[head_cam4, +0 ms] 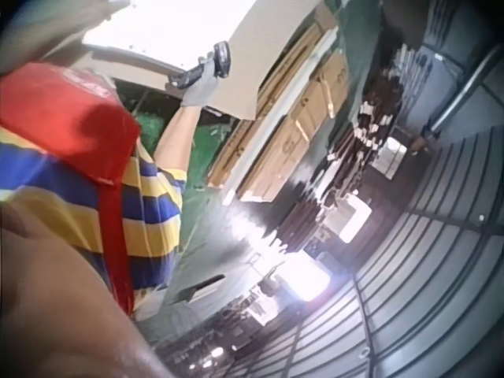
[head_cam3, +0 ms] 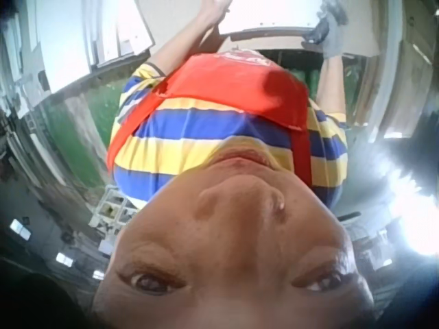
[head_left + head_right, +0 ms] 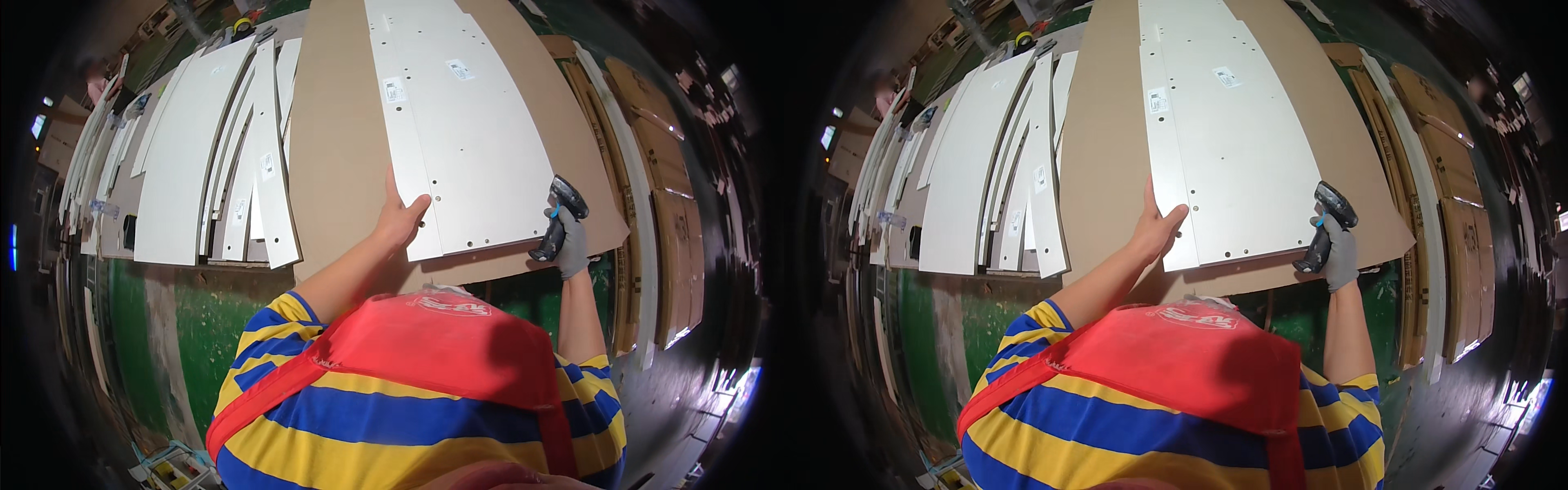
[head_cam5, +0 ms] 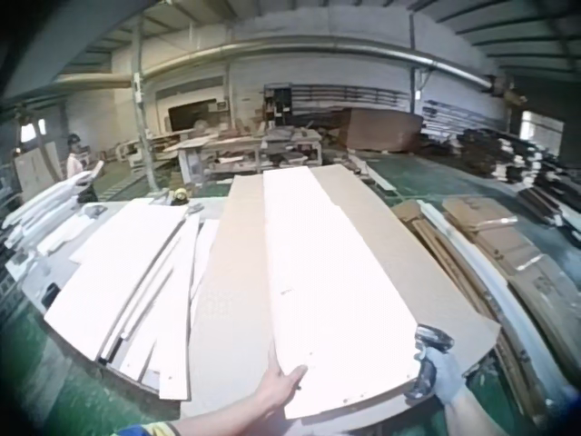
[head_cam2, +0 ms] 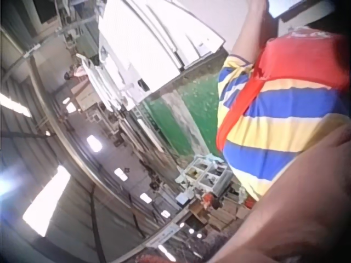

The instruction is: The person wipes white wooden panels with a cloth and uses a handheld barcode scanner to scan labels on the panels. They handle multiple panels, scanning each one and placing them on a workbench.

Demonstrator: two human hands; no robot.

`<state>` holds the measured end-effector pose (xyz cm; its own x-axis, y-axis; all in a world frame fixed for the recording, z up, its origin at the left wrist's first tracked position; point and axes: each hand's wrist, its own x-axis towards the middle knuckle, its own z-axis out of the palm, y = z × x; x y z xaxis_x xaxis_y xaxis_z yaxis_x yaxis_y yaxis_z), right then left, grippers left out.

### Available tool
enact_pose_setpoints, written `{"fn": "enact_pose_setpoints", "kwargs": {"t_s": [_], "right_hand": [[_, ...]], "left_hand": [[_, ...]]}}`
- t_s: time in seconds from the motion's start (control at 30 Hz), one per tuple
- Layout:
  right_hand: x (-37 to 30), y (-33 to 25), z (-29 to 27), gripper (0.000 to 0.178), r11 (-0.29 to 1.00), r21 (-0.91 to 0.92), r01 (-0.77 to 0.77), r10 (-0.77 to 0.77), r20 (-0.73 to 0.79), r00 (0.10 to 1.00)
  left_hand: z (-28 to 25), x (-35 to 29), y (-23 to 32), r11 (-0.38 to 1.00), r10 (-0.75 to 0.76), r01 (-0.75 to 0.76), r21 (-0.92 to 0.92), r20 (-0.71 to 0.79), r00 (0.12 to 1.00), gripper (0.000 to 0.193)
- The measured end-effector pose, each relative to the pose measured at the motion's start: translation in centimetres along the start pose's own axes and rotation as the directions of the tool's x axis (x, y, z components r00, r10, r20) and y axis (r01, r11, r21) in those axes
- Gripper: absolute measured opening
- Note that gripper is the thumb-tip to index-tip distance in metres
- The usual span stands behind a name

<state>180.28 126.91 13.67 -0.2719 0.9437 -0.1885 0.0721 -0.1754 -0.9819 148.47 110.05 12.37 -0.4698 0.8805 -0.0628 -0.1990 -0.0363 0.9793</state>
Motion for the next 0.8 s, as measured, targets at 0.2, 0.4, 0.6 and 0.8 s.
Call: {"fn": "enact_pose_setpoints", "kwargs": {"t_s": [0.2,0.4,0.6,0.8], "right_hand": [[0.8,-0.2,-0.9,0.037,0.994,0.062,-0.087,0.078,0.136,0.988],[1.0,0.6,-1.4,0.037,0.983,0.139,-0.116,0.092,0.170,0.981],[1.5,0.5,-2.0,0.035,0.982,0.127,-0.144,0.113,0.220,0.969],[1.9,0.5,-2.0,0.039,0.985,0.131,-0.107,0.070,0.259,0.963]], "left_hand": [[0.4,-0.5,0.9,0.973,-0.191,0.200,0.112,-0.091,0.977,0.098],[0.3,-0.3,1.7,0.982,-0.159,0.163,0.093,-0.046,0.986,0.098],[-0.4,0.7,-1.2,0.993,0.032,-0.026,0.113,-0.047,0.998,0.097],[0.4,0.1,0.7,0.992,-0.127,0.128,0.014,-0.045,0.991,0.098]]}}
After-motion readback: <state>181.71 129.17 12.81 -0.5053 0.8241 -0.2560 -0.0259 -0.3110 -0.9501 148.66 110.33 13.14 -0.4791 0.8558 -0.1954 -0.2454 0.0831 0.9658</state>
